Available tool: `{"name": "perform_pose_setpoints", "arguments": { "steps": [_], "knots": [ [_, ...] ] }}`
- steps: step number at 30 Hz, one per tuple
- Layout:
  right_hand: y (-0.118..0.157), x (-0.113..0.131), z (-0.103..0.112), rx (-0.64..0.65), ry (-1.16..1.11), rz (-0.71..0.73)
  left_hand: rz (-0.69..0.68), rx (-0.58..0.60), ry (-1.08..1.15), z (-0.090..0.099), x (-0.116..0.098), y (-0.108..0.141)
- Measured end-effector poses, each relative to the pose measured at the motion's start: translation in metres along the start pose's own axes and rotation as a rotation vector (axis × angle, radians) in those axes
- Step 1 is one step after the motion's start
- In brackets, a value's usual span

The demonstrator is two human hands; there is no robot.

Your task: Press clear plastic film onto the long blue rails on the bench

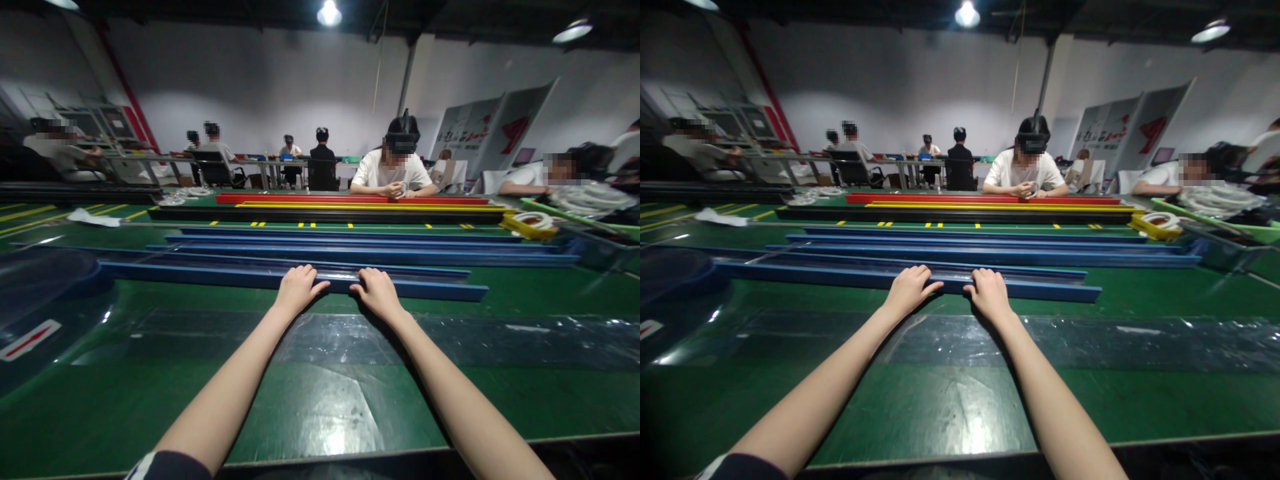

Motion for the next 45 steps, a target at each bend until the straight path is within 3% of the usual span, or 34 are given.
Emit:
{"name": "perform_pose_setpoints", "arguments": {
  "steps": [13, 45],
  "knots": [
    [0.0026, -0.0049, 0.0008, 0.063, 0.110, 0.050, 0.020, 0.025, 0.038, 0.0022, -0.0013, -0.0010],
    [0.0046, -0.0019, -0.0001, 0.017, 0.158, 0.081, 0.017, 0.029, -0.026, -0.0010, -0.0021, 0.0015]
  ]
}}
Point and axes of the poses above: each hand's wrist, its own y-axis away from the middle knuckle, its own z-axis out of the back of the hand, x = y × z, the point moved 4 cm from there along -y, towards the middle knuckle, and after that the axes turned 13 degrees about y, right-handed, at the moved point
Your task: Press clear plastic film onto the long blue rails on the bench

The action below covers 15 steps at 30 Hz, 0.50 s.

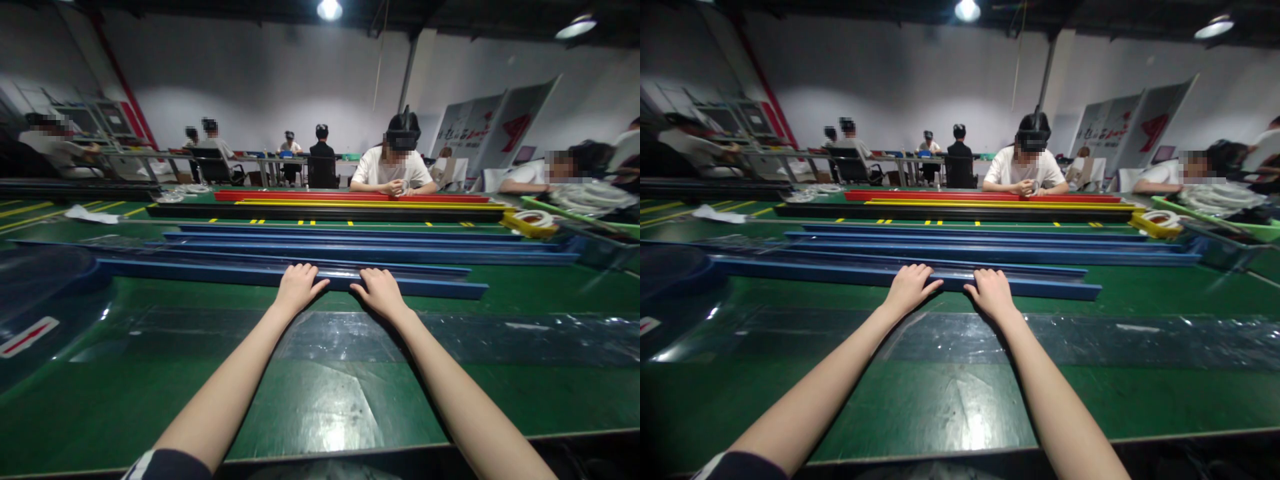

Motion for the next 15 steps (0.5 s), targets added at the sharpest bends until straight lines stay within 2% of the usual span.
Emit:
{"name": "perform_pose_setpoints", "arguments": {
  "steps": [15],
  "knots": [
    [0.0005, 0.0008, -0.0012, -0.008, -0.001, 0.005, -0.003, -0.006, 0.006, -0.0005, 0.0008, -0.0002]
  ]
}}
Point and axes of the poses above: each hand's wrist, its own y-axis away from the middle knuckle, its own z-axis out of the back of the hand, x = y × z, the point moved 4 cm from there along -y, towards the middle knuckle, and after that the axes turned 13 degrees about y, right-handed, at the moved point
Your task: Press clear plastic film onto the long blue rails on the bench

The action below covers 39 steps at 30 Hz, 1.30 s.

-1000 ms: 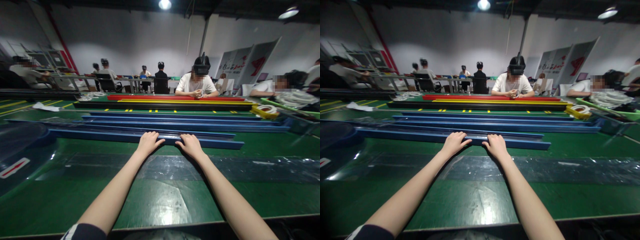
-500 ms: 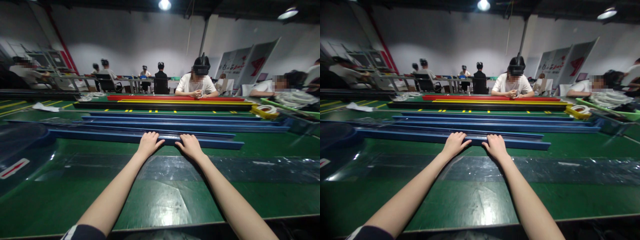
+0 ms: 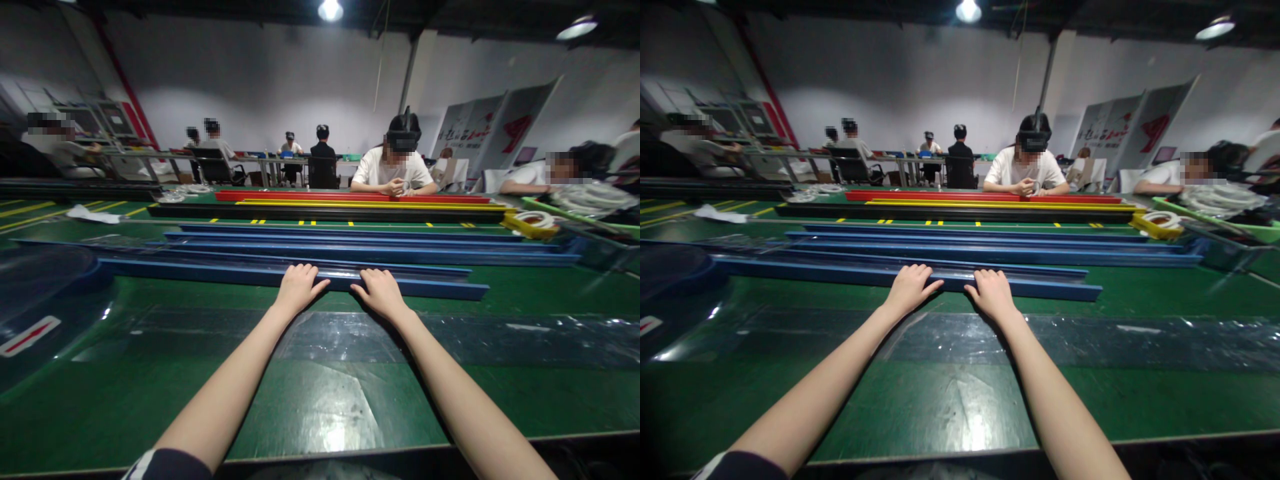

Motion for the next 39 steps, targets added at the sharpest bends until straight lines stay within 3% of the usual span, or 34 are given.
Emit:
{"name": "perform_pose_setpoints", "arguments": {
  "steps": [10, 17, 21, 27, 39],
  "knots": [
    [-0.001, 0.004, 0.003, 0.010, -0.021, 0.004, -0.003, -0.026, -0.010, -0.001, 0.000, 0.000],
    [-0.006, 0.033, 0.009, -0.112, -0.190, 0.035, 0.012, -0.059, 0.057, 0.001, 0.001, 0.001],
    [-0.009, 0.044, 0.007, -0.116, -0.193, 0.053, 0.006, -0.063, 0.117, 0.003, 0.002, 0.001],
    [-0.009, 0.041, 0.005, -0.080, -0.187, 0.093, 0.020, -0.061, 0.092, 0.004, 0.001, 0.001],
    [-0.022, 0.041, -0.005, -0.060, -0.332, -0.042, 0.032, -0.049, 0.020, 0.005, 0.002, 0.003]
  ]
}}
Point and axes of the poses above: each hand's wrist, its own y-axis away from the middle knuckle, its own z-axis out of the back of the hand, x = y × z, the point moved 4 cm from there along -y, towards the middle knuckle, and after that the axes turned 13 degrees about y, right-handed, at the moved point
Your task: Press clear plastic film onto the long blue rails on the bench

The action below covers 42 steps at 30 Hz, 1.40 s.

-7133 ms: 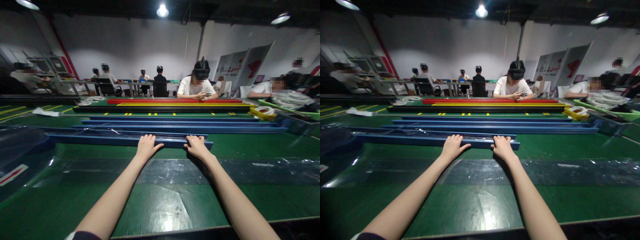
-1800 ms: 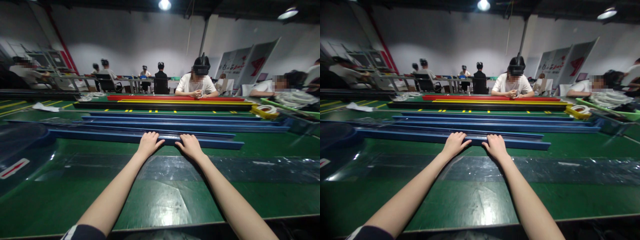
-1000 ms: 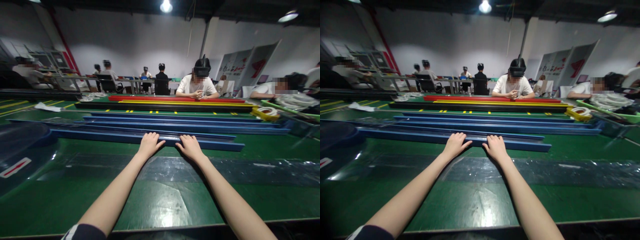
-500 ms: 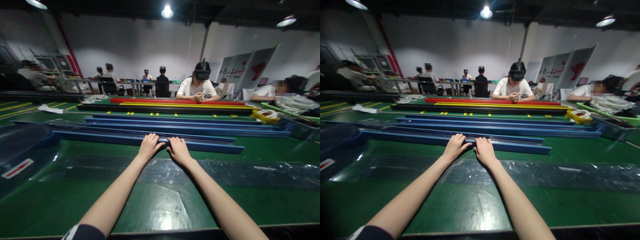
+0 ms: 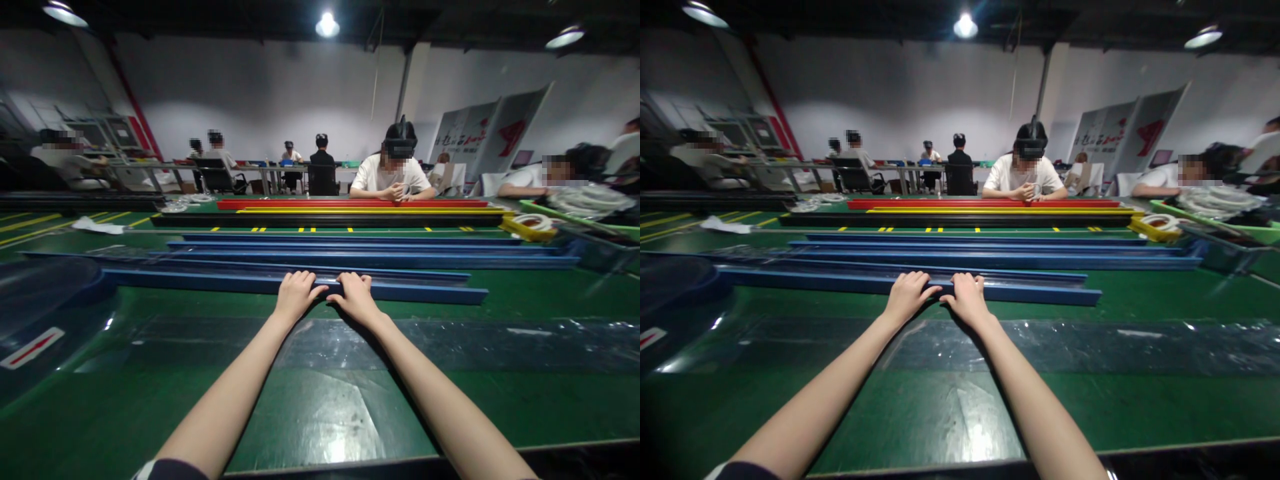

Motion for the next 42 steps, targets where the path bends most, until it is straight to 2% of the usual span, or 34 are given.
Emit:
{"name": "perform_pose_setpoints", "arguments": {
  "steps": [5, 9, 12, 18, 24, 32, 36, 39, 42],
  "knots": [
    [-0.003, 0.002, -0.002, -0.010, 0.017, -0.032, -0.003, 0.005, 0.017, -0.001, 0.003, 0.001],
    [-0.001, -0.005, 0.003, -0.011, 0.075, -0.157, -0.035, 0.031, 0.023, -0.001, 0.002, 0.000],
    [0.003, -0.021, 0.008, 0.009, 0.101, -0.239, -0.059, 0.039, 0.035, -0.001, 0.001, 0.000],
    [0.015, -0.064, 0.017, 0.088, 0.105, -0.299, -0.042, 0.017, 0.049, 0.002, 0.004, 0.001],
    [0.021, -0.087, 0.019, 0.119, 0.144, -0.285, -0.047, 0.013, 0.050, 0.001, 0.006, 0.001],
    [0.022, -0.084, 0.022, 0.113, 0.198, -0.235, -0.049, 0.016, 0.035, 0.000, 0.004, 0.000],
    [0.022, -0.078, 0.025, 0.117, 0.217, -0.165, -0.048, 0.014, 0.012, 0.000, 0.004, 0.000],
    [0.021, -0.065, 0.025, 0.096, 0.211, -0.099, -0.044, 0.015, 0.008, -0.001, 0.004, 0.000],
    [0.019, -0.043, 0.022, 0.057, 0.145, -0.004, -0.045, 0.010, 0.017, -0.001, 0.004, 0.000]
  ]
}}
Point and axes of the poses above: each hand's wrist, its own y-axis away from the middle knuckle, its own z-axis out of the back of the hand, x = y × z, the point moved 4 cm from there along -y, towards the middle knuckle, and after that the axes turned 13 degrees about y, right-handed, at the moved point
